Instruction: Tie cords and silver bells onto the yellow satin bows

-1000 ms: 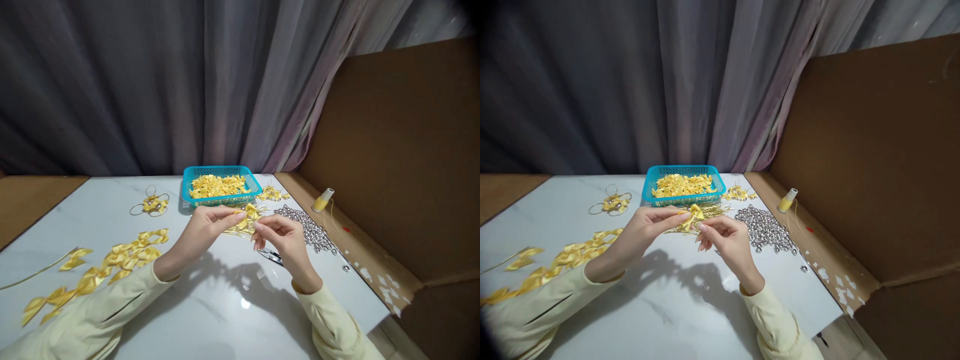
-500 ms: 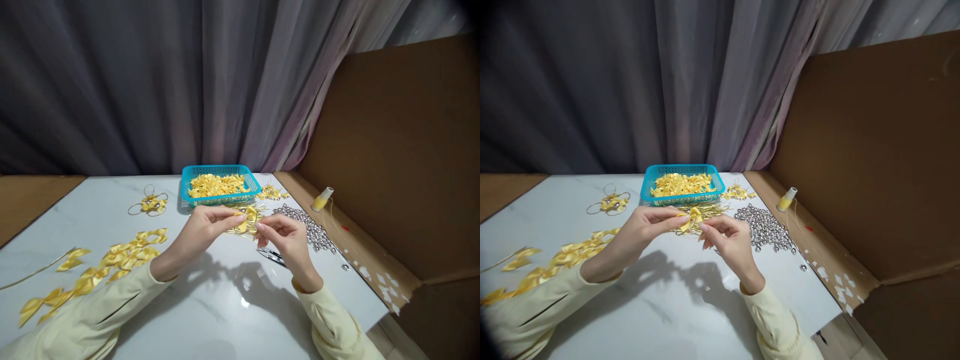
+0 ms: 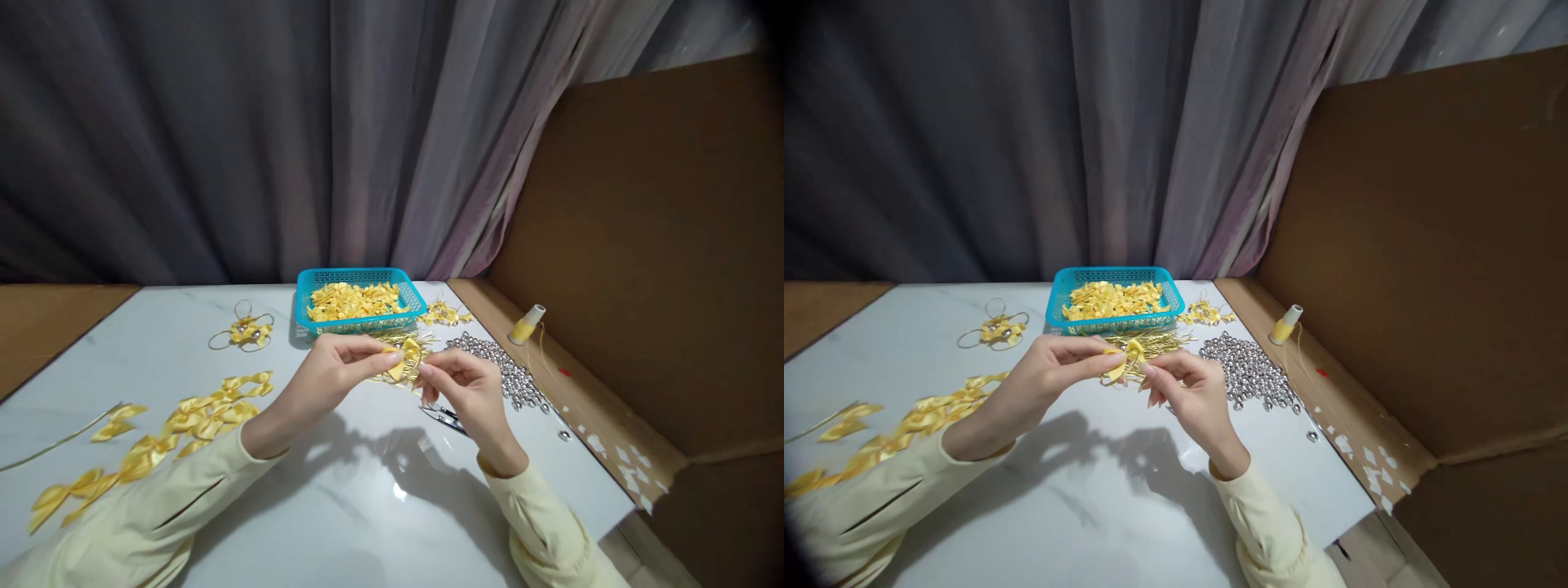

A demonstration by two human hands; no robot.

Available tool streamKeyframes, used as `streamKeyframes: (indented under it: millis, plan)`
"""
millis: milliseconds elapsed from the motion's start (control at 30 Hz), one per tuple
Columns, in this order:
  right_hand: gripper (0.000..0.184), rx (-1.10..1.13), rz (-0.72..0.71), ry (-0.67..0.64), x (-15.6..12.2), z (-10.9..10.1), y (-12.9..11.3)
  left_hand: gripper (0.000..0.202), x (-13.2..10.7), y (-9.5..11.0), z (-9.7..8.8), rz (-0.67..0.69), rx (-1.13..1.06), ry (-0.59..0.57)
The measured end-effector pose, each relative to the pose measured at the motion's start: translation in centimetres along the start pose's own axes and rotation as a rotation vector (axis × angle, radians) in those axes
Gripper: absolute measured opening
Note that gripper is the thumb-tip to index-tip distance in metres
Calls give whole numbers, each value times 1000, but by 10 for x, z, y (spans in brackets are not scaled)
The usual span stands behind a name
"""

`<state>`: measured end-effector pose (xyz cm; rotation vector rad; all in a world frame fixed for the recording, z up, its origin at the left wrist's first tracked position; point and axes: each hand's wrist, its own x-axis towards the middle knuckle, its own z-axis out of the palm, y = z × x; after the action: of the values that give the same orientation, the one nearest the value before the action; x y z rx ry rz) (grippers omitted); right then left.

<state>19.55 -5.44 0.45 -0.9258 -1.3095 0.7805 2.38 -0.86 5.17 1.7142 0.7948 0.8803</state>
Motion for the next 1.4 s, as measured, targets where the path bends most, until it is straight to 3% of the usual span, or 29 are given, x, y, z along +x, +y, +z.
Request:
streamKeyframes:
  millis: [500, 900, 1233, 1400]
  plan:
    - [14, 190, 85, -38, -1, 3, 11, 13, -5, 4, -1, 6, -86, -90]
    - [15, 106, 52, -28, -4, 2, 8, 16, -4, 9, 0, -33, -146, -191]
    - [15, -218, -127, 49, -13, 0, 1, 17, -6, 7, 1, -72, -175, -248]
    - [16, -159, -113, 94, -15, 6, 0, 17, -5, 3, 2, -90, -255, -254]
